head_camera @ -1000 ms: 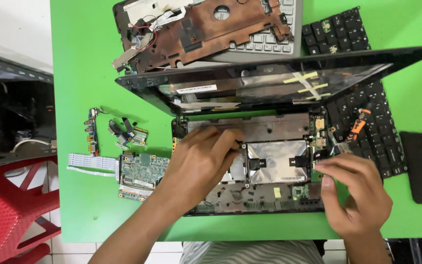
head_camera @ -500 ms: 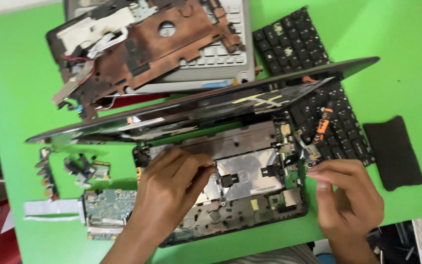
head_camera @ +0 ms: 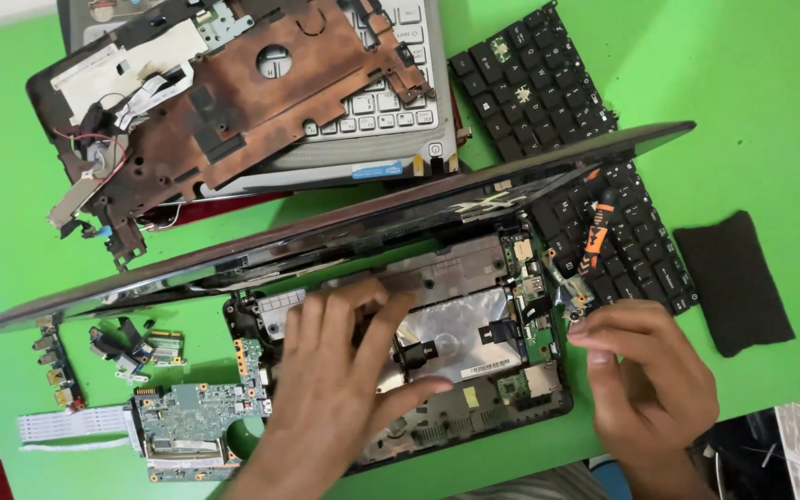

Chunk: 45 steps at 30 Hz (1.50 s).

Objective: Disassembling a laptop by removing internal screws and extracting the hard drive and motherboard.

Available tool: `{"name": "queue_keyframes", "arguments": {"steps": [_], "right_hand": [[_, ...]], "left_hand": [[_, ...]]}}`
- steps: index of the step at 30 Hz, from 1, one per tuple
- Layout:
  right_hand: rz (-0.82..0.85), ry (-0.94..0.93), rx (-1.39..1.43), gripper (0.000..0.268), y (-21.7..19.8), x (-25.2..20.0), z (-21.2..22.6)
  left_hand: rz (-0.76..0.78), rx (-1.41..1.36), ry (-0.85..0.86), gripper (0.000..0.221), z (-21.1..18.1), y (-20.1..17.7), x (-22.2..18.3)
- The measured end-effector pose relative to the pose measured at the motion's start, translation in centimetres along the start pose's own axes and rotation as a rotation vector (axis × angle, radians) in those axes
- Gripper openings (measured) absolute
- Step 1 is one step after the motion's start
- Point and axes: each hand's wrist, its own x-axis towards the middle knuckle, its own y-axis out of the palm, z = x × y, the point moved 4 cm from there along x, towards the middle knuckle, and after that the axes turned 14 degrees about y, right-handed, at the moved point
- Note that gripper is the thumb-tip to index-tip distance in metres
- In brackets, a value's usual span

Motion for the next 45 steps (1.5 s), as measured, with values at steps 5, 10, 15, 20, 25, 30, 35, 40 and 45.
{"name": "queue_keyframes", "arguments": {"steps": [5,10,15,20,25,30,35,40,45], "right_hand": [[0.000,-0.001,0.032,0.017,0.0,0.2,-0.1],[0.022,-0.019,0.017,0.016,0.1,0.4,0.3],[0.024,0.004,0.020,0.016,0.1,0.3,0.7],[-0.008,0.001,0.026,0.015,-0.1,-0.1,0.1],[0.006,-0.015,0.023,0.013,0.0,0.0,0.1],[0.047,-0.019,-0.002,0.016,0.4,0.0,0.7],[0.058,-0.014,-0.010,0.013,0.5,-0.2,0.5],[0.078,-0.001,-0.026,0.012,0.4,-0.2,0.6],[0.095,0.004,-0.011,0.012,0.5,-0.1,0.5]], "left_hand": [[0.022,0.004,-0.106,0.067,-0.5,0.7,0.3],[-0.003,-0.017,-0.144,0.065,-0.7,0.7,0.3],[-0.047,0.006,-0.114,0.066,-0.4,0.4,0.0],[-0.123,-0.005,-0.026,0.050,0.0,-0.9,-0.3],[-0.189,-0.069,0.042,0.018,0.7,-2.9,-0.8],[-0.162,0.098,0.032,0.012,0.2,-2.3,-1.0],[-0.229,0.183,-0.010,0.010,-0.2,-1.8,-1.0],[-0.301,0.210,0.024,0.010,-0.7,-2.0,-0.9],[-0.299,0.282,-0.050,0.008,-1.0,-1.5,-0.9]]}}
